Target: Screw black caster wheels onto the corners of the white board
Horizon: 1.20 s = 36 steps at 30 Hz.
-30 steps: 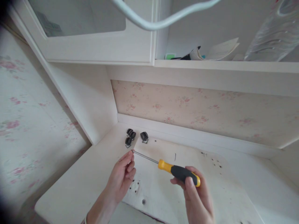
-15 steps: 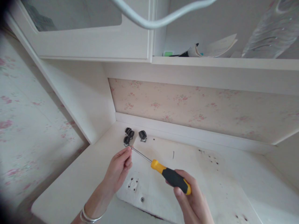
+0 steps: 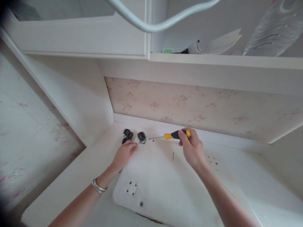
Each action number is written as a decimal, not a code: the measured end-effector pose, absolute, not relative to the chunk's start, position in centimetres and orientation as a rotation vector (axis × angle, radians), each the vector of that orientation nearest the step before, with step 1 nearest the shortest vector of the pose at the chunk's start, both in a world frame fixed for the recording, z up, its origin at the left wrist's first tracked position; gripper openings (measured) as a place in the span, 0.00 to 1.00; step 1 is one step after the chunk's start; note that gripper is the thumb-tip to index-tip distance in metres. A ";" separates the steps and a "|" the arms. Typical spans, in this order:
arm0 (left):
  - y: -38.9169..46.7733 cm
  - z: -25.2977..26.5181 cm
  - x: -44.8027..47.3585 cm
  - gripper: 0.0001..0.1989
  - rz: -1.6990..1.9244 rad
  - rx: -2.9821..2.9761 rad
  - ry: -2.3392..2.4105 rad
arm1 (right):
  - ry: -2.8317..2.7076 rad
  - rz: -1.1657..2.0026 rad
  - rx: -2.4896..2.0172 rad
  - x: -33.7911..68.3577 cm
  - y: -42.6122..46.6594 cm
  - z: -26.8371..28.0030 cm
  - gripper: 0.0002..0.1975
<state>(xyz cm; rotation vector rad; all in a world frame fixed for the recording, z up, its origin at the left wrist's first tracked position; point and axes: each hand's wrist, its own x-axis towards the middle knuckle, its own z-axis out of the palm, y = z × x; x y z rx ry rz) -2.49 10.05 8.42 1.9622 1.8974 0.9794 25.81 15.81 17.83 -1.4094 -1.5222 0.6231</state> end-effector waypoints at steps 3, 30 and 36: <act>10.8 7.9 -2.3 0.14 0.925 2.052 1.924 | -1.625 0.615 -1.482 24.2 17.2 18.6 0.22; 15.1 7.1 -4.1 0.17 0.680 2.176 1.958 | -1.490 0.783 -1.484 25.0 18.2 15.7 0.22; 15.0 6.9 -4.2 0.15 0.762 2.191 1.953 | -1.482 0.831 -1.442 24.4 17.5 14.9 0.22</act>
